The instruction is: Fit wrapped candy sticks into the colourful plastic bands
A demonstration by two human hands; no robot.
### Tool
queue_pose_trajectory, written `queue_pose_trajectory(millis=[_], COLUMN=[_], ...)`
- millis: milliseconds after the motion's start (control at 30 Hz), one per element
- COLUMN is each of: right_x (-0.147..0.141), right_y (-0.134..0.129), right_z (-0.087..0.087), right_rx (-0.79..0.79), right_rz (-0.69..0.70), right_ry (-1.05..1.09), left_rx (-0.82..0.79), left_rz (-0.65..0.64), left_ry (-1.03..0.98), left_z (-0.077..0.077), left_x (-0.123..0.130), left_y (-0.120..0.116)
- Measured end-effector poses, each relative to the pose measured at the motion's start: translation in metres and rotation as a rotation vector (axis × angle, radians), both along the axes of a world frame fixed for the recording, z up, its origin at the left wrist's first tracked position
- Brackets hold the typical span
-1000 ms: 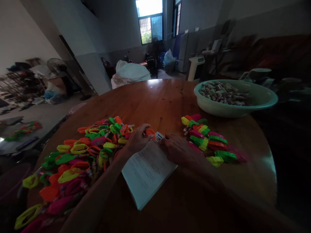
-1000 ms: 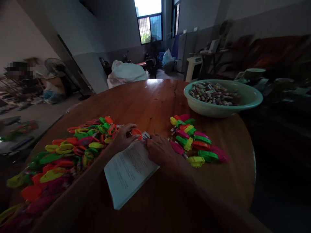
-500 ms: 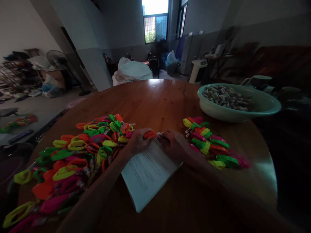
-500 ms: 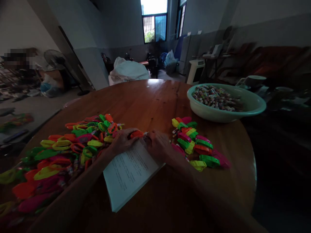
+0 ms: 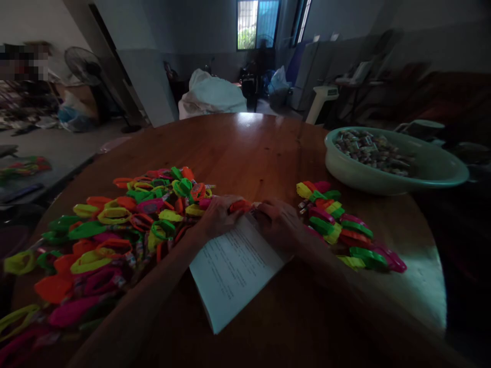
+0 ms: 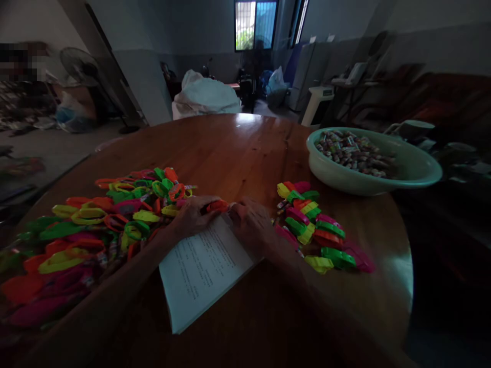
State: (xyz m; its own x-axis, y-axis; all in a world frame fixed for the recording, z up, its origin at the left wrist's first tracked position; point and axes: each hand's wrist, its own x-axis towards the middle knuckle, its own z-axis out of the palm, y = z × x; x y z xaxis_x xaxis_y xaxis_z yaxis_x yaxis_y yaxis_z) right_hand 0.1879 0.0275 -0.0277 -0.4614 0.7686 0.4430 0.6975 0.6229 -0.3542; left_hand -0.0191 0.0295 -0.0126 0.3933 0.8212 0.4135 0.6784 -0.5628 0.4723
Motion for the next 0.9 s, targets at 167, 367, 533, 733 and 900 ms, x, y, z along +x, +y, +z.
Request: queue_pose_trajectory(millis=[167,367,533,733,900], right_x=[0.003,0.003,0.004,0.008,0.011], right_y=[0.000,-0.002,0.003,0.013,0.011], right_z=[0.008,0.017,0.014,0.016,0.009], right_rx=[0.074,0.185,0.190,0.111,0.060], right_rz=[0.033,0.106,0.161,0.279,0.270], right_ry=[-0.236,-0.566,-0.613,-0.605,-0.493], left_rx=[0.004,0.050,0.036,0.064,0.056], left_rz=[0.000,-0.039,0.016,0.008,-0.004], left_ry=[-0.001,0.005,-0.003,-0.003,0.004], left_z=[0.001,-0.006,-0.008,-0.005,-0.003], left_x=[-0.001,-0.002,0.000,0.003,0.003], left_y=[-0.001,0.001,0.000,-0.002,-0.002])
